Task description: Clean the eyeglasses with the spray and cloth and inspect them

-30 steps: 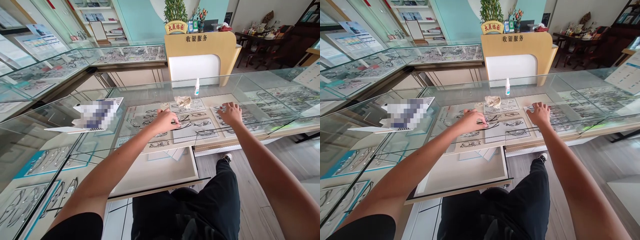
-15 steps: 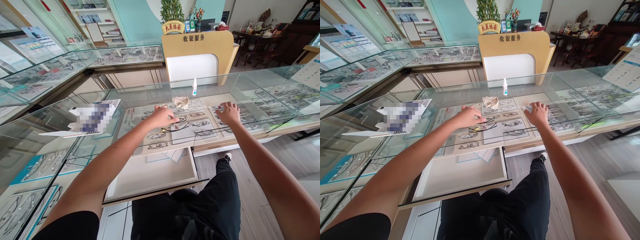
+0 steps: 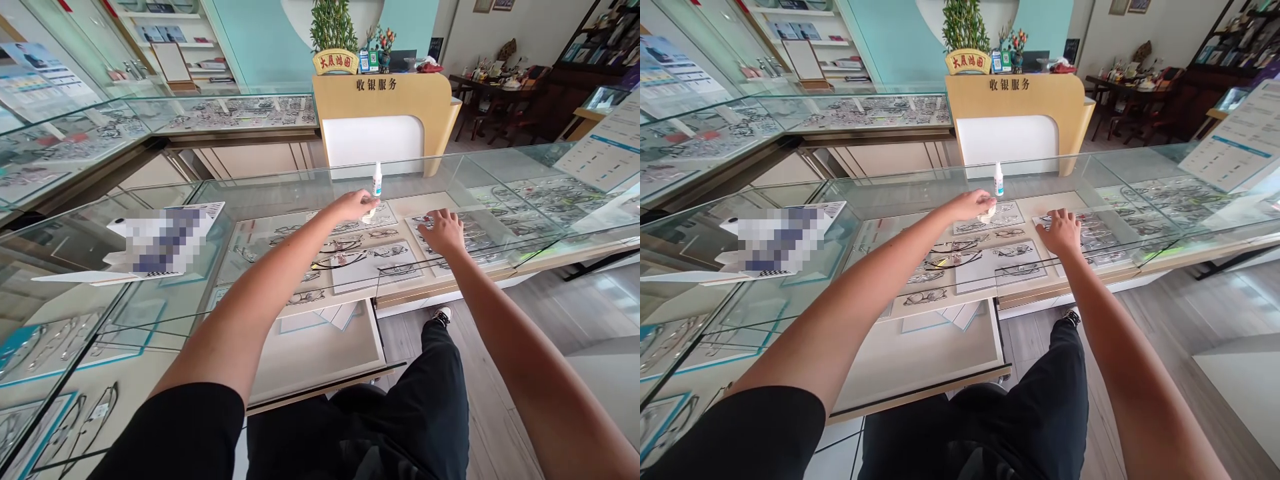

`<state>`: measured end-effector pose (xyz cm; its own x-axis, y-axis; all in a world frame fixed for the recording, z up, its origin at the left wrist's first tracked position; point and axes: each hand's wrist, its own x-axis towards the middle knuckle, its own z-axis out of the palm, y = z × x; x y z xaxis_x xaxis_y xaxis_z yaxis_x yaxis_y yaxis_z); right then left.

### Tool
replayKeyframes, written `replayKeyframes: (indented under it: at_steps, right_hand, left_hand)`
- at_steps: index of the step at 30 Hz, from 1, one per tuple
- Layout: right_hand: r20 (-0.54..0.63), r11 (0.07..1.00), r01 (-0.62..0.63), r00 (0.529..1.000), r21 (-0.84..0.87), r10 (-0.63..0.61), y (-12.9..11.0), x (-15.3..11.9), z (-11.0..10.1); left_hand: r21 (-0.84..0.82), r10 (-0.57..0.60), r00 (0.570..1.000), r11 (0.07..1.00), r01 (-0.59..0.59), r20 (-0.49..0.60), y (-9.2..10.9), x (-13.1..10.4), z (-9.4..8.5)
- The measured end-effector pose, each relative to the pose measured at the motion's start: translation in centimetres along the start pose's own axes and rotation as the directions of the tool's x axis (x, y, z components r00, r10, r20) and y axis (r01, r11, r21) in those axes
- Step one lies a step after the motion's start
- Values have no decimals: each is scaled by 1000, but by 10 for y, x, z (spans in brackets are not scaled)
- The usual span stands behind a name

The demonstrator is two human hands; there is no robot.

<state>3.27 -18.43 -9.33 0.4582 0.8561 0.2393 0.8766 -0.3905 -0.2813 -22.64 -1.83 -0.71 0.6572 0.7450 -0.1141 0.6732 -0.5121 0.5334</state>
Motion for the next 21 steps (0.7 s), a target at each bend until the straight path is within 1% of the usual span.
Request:
replayKeyframes:
  at_steps: [2,4,6,7,8,9,10,11,12,13,14,15,16,18,19,20,21]
  right_hand:
    - [2,1000,0,1000,-1,0,0,0,0]
    - [0,1000,-2,1000,-9,2,0,0,1]
    - [0,1000,-6,1000,-21,6,1,1,2]
    - [0,1000,-9,1000,-24,9,1,1,2]
    - [-2,1000,-7,1000,-22,7,2,2,3]
    - [-5,1000,-4,1000,-17,4,2,2,4]
    - [-7,1000,-1,1000,-11,1,3,2,4]
    - [-9,1000,3,1000,-5,-3,3,2,4]
    - [-11,1000,4,1000,0,-4,3,3,4]
    - [-12,1000,4,1000,3,-4,3,3,4]
    - [-11,1000,2,1000,5,-2,3,2,4]
    - [-9,1000,0,1000,6,0,2,2,4]
    - [-8,1000,-1,1000,7,1,2,2,4]
    - [-8,1000,2,1000,7,-2,1,1,3]
    - [-10,1000,4,1000,6,-4,1,1,3]
    - [-12,1000,5,1000,2,-5,1,0,2]
    - [-13,1000,4,1000,-2,-4,0,0,2]
  left_hand:
    - [-72,153,988,985,-154,-11,13,-3,5]
    - [-128,273,961,952,-278,-55,26,-19,9]
    - [-195,392,916,895,-402,-90,39,-49,12]
    - [-227,447,892,863,-451,-73,44,-69,15]
    - [-253,483,875,843,-474,-31,47,-91,18]
    - [-263,496,867,844,-467,51,48,-114,23]
    - [-258,502,848,853,-454,167,47,-137,31]
    - [-251,492,820,867,-431,294,43,-159,41]
    - [-252,469,781,883,-396,412,36,-179,54]
    - [-272,446,743,895,-354,500,26,-196,69]
    - [-279,425,716,905,-321,554,14,-208,86]
    - [-257,395,718,918,-301,573,0,-215,104]
    - [-205,363,729,931,-301,580,-16,-217,121]
    - [-38,310,789,939,-343,531,-46,-207,148]
    - [13,300,812,935,-353,500,-60,-197,156]
    - [43,276,851,944,-329,447,-72,-185,160]
    - [72,225,894,960,-272,387,-82,-171,161]
